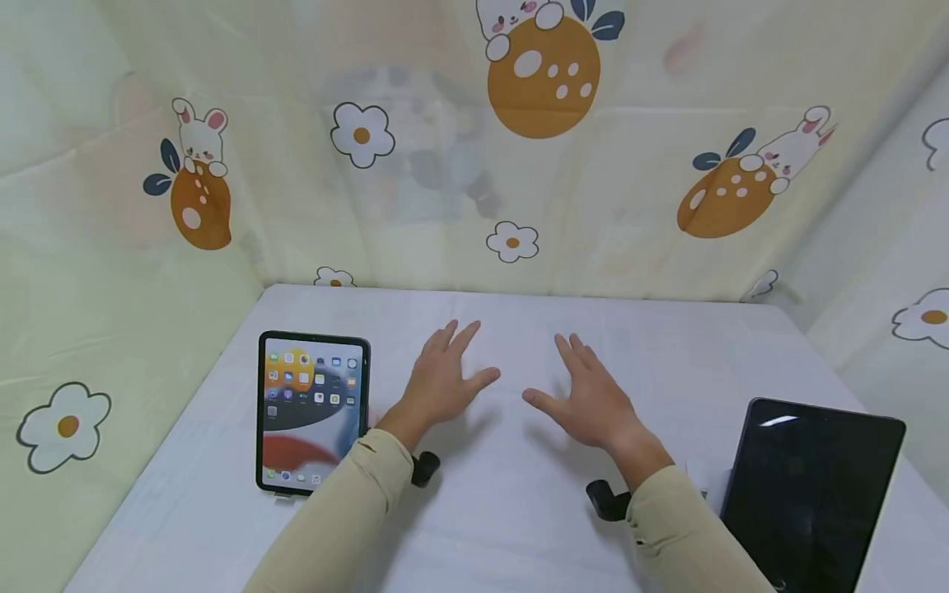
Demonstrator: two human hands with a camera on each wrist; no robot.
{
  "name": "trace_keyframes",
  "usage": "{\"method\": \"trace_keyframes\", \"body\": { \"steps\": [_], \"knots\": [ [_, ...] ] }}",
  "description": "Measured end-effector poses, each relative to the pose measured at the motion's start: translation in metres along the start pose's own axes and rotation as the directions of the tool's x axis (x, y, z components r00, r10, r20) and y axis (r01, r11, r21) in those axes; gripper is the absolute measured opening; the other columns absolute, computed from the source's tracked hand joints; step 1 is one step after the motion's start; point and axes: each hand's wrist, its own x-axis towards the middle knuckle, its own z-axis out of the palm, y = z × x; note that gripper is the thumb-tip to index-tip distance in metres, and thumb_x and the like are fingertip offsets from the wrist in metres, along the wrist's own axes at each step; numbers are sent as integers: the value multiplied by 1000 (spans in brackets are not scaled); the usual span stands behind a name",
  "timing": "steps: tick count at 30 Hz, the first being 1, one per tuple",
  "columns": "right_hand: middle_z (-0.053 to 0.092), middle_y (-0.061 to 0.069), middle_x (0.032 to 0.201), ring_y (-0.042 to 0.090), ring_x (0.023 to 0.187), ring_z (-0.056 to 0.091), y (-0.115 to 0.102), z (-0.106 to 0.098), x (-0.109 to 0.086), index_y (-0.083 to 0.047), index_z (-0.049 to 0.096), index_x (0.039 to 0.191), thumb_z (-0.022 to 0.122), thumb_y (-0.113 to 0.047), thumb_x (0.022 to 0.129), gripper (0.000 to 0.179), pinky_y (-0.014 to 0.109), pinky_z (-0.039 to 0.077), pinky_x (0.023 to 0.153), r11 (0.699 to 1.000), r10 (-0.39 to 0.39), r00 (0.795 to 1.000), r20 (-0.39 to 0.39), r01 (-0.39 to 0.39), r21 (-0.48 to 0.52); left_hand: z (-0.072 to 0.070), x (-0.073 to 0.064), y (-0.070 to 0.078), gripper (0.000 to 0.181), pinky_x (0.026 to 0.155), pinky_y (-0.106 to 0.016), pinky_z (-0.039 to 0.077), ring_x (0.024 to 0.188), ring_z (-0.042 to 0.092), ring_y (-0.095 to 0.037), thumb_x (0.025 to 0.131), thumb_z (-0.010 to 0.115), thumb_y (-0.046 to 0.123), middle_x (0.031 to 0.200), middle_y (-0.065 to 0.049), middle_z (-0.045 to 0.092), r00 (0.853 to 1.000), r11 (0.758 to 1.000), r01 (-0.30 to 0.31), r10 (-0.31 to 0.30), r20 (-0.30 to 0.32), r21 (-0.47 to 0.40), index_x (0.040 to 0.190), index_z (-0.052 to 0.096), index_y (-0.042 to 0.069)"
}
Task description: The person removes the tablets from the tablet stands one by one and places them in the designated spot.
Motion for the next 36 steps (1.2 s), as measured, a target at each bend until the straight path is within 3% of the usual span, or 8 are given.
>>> {"method": "trace_keyframes", "body": {
  "steps": [6,12,15,21,30,36],
  "knots": [
    [20,20,163,41,147,21,-2,1,-3,-8,19,160,63,-63,89,101,62,24,112,994,-23,999,-23,25,103,1,-3,-4,77,112,-55,31,144,29,-37,90,76,39,158,-16,33,1000,989,-6,4,-9,-146,155,40,20],
    [27,14,162,37,147,24,-3,7,-6,-10,25,159,68,-58,89,95,61,25,113,974,-10,999,-39,19,224,-2,-12,-6,74,114,-49,31,143,35,-29,87,80,29,154,-8,42,1000,967,-2,2,0,-254,151,46,19],
    [29,12,161,36,146,27,-5,11,-7,-12,28,158,71,-53,88,92,61,27,112,960,-14,999,-38,24,278,-4,-19,-7,72,110,-50,36,139,40,-28,87,81,27,152,-4,44,1000,948,10,-5,18,-317,150,47,22],
    [32,10,159,35,141,37,-9,15,-13,-14,31,157,75,-39,89,85,58,37,107,928,-42,998,-43,55,369,-9,-33,-7,67,104,-50,43,134,48,-27,87,81,28,150,2,47,997,884,27,8,72,-467,147,51,28],
    [40,8,155,32,133,48,-15,17,-21,-14,39,153,75,-30,91,74,52,45,102,870,-124,988,-87,151,469,-16,-49,-8,54,102,-47,45,129,52,-22,88,78,29,140,4,56,996,866,-38,75,55,-499,139,60,22],
    [47,9,150,29,125,55,-23,16,-23,-12,44,149,75,-22,91,66,50,48,98,865,-173,979,-109,203,459,-29,-65,-13,43,101,-46,47,124,55,-24,88,78,26,130,5,62,996,869,-55,82,34,-492,129,67,19]
  ]
}}
